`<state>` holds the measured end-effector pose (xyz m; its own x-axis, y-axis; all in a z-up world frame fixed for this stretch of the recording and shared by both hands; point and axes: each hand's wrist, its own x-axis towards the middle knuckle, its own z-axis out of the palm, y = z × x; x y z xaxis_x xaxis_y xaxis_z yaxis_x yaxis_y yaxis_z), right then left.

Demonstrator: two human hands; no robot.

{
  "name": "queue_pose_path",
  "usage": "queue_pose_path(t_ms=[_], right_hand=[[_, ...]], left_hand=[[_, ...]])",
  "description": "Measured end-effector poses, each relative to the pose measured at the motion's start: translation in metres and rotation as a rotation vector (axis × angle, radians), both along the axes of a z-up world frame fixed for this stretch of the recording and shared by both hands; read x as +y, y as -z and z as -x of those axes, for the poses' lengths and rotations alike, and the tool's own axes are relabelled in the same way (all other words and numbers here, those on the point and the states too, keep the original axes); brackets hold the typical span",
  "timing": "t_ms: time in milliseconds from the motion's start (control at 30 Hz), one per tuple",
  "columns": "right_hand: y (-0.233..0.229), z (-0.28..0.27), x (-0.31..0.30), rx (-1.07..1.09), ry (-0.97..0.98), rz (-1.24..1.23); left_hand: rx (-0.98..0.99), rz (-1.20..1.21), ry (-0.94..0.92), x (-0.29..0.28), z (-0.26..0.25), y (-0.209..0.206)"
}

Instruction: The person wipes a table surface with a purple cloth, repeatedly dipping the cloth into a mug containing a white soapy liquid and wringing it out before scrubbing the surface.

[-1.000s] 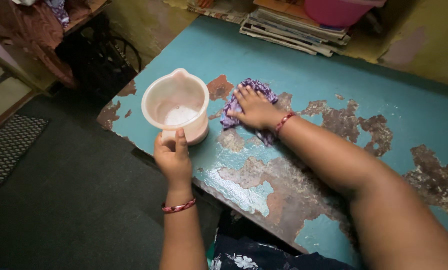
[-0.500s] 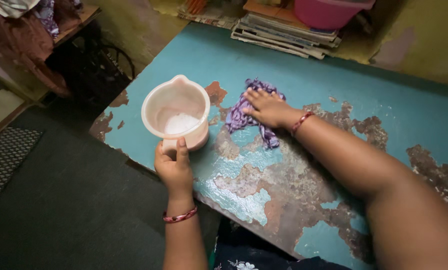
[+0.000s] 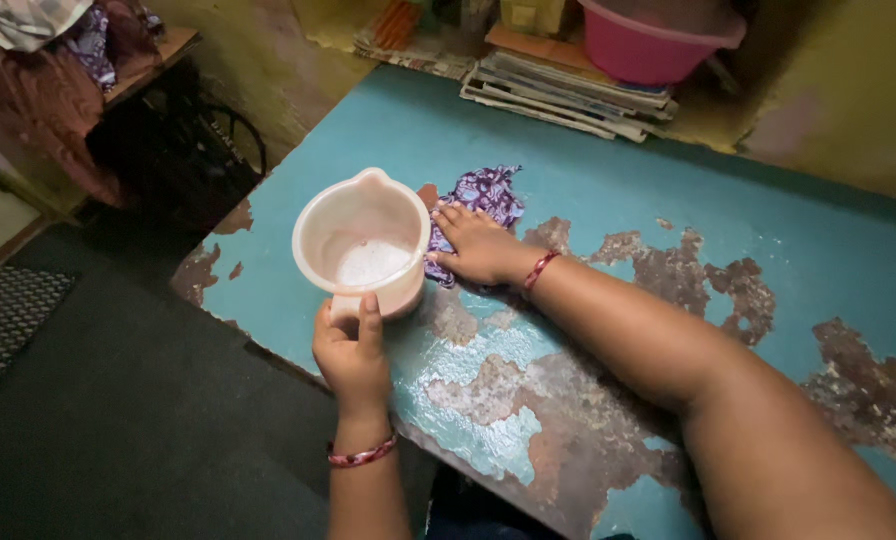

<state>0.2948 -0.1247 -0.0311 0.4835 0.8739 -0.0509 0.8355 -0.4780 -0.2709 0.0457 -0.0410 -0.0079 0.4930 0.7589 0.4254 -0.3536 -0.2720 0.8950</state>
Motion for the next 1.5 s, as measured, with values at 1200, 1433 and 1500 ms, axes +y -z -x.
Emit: queue_pose_path(t_ms=[1200,1433,1500], right_hand=[[-0.015,-0.014,0.001,0.041,-0.502,-0.114],[-0.012,-0.021,0.020,-0.082,-0.316,-0.097],[-0.009,-0.010,0.044,-0.110,-0.281,-0.104]], left_hand=[[-0.119,-0.102,-0.298,-0.003,-0.002,0.011],[-0.165,-0.071,-0.362,0.000,-0.007,0.007],[-0.190,-0.086,-0.355,0.000,-0.009,0.006]])
